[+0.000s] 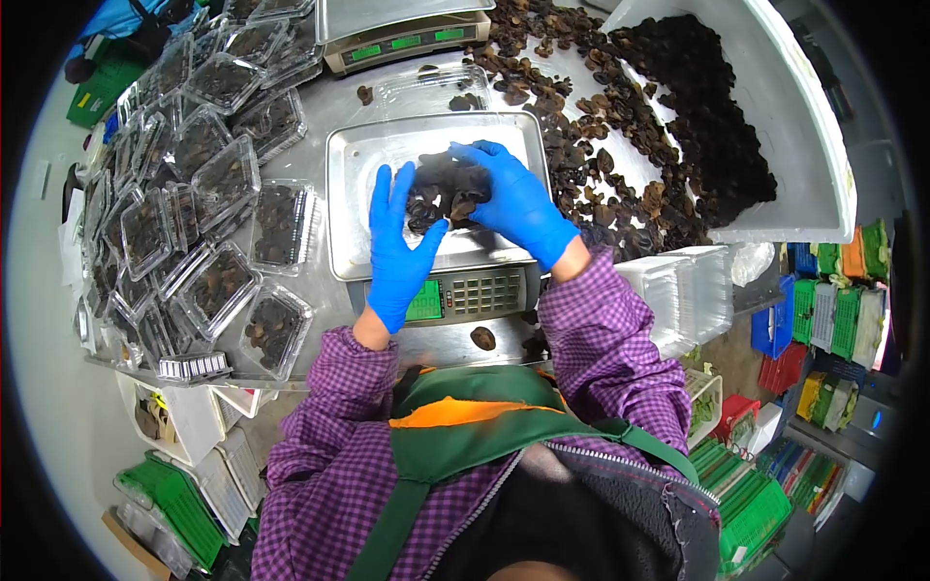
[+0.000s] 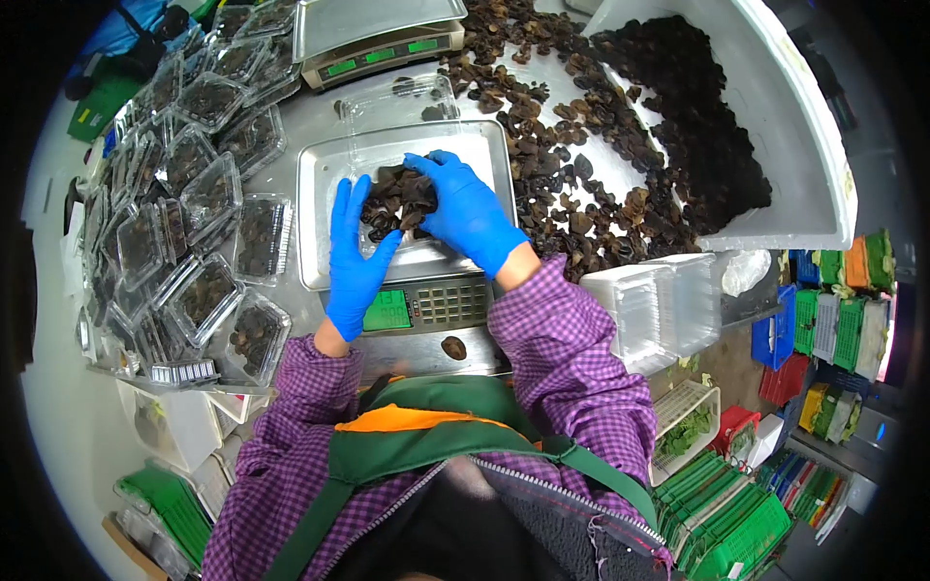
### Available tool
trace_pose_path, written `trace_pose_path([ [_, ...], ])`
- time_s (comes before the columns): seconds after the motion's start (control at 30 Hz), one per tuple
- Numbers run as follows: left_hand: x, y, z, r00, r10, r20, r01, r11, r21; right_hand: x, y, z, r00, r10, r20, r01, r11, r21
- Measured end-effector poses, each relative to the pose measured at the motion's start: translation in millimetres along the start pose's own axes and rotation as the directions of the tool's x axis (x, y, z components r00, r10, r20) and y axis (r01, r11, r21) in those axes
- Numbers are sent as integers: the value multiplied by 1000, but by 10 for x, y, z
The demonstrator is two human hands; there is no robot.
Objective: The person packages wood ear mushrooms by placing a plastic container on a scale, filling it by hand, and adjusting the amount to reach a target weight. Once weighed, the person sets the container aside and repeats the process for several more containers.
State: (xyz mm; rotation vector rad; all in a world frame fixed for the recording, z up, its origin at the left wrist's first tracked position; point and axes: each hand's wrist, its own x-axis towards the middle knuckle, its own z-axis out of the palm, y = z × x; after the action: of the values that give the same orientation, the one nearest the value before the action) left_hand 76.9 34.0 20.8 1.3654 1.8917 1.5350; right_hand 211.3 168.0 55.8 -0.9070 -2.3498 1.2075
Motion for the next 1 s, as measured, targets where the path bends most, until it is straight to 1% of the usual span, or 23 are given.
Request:
trace_pose_path([
  [0.07,-13,-71,8,998,42,55,-47,996,80,9,-79,78,992,-79,-96,55,973,-226],
  [0.1,-24,-94,15,998,35,60,-41,993,110,1,-82,66,992,-83,-92,61,972,-228],
  [0.2,-56,-158,21,998,38,46,-45,987,156,-99,2,-97,980,-126,-154,109,987,-116],
  [0.23,-53,-151,14,998,38,46,-44,988,151,-131,41,-138,982,-75,-175,65,996,-61],
  [0.27,-49,-134,-6,1000,14,19,-16,998,66,-171,41,-196,983,-13,-181,19,999,31],
  [0.3,-50,-128,-28,1000,-11,-5,11,1000,-18,-232,59,-236,978,17,-208,2,996,91],
  [0.33,-55,-137,-52,1000,-12,-5,12,1000,-19,-283,81,-279,972,46,-232,-10,988,153],
  [0.4,-70,-161,-133,998,-18,-58,14,998,-67,-398,330,-296,941,147,-305,-102,982,159],
  [0.43,-79,-182,-186,998,-20,-60,16,998,-64,-470,516,-323,931,143,-337,-113,988,107],
  [0.47,-92,-209,-243,996,-51,-77,47,997,-53,-554,723,-335,919,139,-369,-128,990,55],
  [0.5,-105,-238,-295,992,-82,-94,78,996,-44,-661,941,-297,919,141,-368,-129,990,57],
  [0.53,-130,-263,-338,987,-115,-109,112,993,-36,-803,1151,-230,889,203,-410,-297,938,-180],
  [0.57,-149,-276,-379,984,-132,-120,115,984,-134,-932,1255,-173,852,249,-460,-448,802,-396],
  [0.6,-165,-281,-415,982,-144,-118,129,983,-130,-1067,1358,-117,833,414,-366,-534,776,-336],
  [0.67,-197,-285,-487,975,-191,-115,185,981,-56,-1252,1509,-17,874,375,-311,-476,789,-388],
  [0.73,-227,-280,-500,970,-211,-120,204,977,-66,-1335,1852,27,846,433,-311,-489,862,-131],
  [0.77,-242,-280,-497,971,-212,-111,204,976,-75,-1323,1676,0,834,425,-351,-477,876,-72],
  [0.83,-224,-310,-478,974,-204,-101,190,973,-134,-1287,1401,-102,831,383,-404,-468,874,-134],
  [0.9,-161,-228,-483,970,-219,-101,205,970,-133,-1270,1247,-176,826,378,-418,-474,868,-150],
  [0.97,-85,-207,-488,968,-231,-102,217,967,-133,-1249,1195,-223,810,362,-461,-434,899,-57],
  [1.0,-46,-224,-487,972,-213,-97,198,970,-141,-1238,1150,-248,811,362,-460,-434,899,-57],
])
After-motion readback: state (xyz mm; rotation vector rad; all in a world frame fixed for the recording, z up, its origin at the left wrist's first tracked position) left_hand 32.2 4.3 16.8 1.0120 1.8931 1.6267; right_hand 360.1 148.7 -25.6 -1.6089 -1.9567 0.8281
